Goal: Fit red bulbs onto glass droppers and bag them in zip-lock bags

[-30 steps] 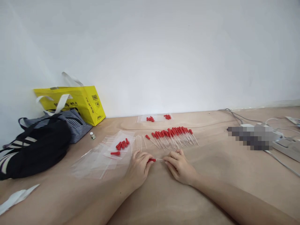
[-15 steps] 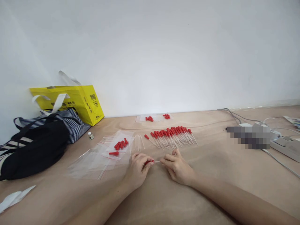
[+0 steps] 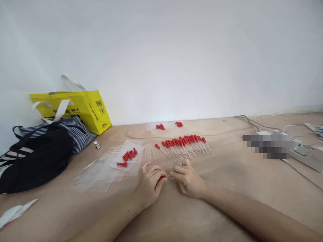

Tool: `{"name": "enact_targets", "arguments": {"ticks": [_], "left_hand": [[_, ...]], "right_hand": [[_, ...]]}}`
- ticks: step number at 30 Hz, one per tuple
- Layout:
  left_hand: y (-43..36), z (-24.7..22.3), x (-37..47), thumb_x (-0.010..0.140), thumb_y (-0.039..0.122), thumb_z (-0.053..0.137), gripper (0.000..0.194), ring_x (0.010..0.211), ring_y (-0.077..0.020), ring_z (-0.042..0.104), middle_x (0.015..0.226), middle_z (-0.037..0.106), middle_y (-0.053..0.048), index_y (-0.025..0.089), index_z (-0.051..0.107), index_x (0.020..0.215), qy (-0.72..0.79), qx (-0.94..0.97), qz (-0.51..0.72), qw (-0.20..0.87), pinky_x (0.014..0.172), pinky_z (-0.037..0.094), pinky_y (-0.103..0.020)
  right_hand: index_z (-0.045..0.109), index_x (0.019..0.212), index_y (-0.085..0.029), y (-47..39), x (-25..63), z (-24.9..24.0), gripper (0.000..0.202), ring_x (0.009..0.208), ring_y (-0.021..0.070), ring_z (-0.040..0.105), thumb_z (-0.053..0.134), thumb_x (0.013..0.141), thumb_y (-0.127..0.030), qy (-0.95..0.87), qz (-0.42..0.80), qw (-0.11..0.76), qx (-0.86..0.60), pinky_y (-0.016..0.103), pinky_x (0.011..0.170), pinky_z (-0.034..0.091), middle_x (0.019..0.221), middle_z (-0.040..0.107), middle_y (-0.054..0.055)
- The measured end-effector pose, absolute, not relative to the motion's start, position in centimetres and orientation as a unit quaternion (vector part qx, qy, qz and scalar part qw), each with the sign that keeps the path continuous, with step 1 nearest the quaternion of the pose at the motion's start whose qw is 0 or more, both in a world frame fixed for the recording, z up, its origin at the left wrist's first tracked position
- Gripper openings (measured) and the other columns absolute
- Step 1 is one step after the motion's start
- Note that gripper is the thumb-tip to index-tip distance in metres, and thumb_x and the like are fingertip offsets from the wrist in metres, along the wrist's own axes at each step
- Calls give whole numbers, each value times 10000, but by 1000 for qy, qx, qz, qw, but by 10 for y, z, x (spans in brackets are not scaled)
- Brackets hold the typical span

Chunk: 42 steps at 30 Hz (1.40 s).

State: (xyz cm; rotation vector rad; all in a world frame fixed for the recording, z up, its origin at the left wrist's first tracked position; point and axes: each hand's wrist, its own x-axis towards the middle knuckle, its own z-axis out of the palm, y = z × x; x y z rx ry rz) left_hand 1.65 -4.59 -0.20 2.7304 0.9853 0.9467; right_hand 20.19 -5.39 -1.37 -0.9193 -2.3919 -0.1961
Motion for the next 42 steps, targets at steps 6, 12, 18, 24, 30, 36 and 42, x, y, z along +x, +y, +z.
{"name": "enact_targets", "arguments": {"ticks": [6, 12, 18, 24, 30, 36, 42], "left_hand": [[-42, -1, 14, 821, 185, 429, 126, 772, -158, 552, 709, 628, 33, 204, 532, 751, 337, 891, 301, 45, 910, 151, -413], [-34, 6, 6, 837, 237, 430, 145, 793, -170, 548, 723, 635, 21, 213, 557, 772, 362, 890, 274, 28, 926, 119, -439], [-19, 15, -11, 775, 370, 505, 310, 977, -247, 499, 1038, 596, -70, 219, 488, 1045, 455, 847, 272, -35, 909, 174, -461], [5, 27, -60, 652, 372, 603, 291, 977, -282, 483, 976, 584, -60, 233, 544, 902, 584, 790, 188, -23, 834, 270, -446], [19, 39, -99, 662, 331, 562, 174, 895, -236, 528, 898, 585, -27, 222, 582, 796, 564, 813, 138, 50, 776, 358, -326], [24, 36, -104, 687, 298, 512, 127, 798, -208, 557, 806, 589, -16, 212, 593, 734, 543, 826, 128, 75, 733, 389, -285], [28, 29, -105, 690, 292, 498, 107, 742, -201, 555, 752, 585, -15, 203, 559, 687, 544, 820, 152, 91, 670, 400, -273]], "right_hand": [[581, 852, -157, -51, 203, -12, 236, 617, 119, 358, 377, 762, -78, -891, -70, 283, -347, 283, 650, 196, 696, 502, 16], [589, 911, -186, -50, 211, -5, 203, 716, 139, 416, 425, 798, -144, -887, -77, 272, -366, 302, 677, 186, 736, 556, 23], [608, 890, -192, -40, 201, -7, 195, 724, 144, 457, 430, 810, -182, -823, -46, 289, -486, 293, 646, 181, 727, 593, 23], [623, 853, -209, -5, 174, -4, 200, 811, 174, 500, 430, 801, -218, -719, -24, 293, -630, 309, 711, 196, 805, 644, 35], [624, 829, -186, 16, 155, -4, 230, 817, 198, 533, 409, 807, -266, -673, -25, 273, -687, 335, 756, 205, 780, 651, 70], [600, 846, -172, 16, 154, -5, 289, 716, 198, 574, 359, 833, -330, -667, -18, 229, -709, 352, 759, 207, 717, 652, 81], [564, 860, -148, 13, 153, -1, 252, 768, 216, 566, 393, 810, -327, -677, -42, 219, -702, 364, 765, 201, 791, 642, 103]]}}
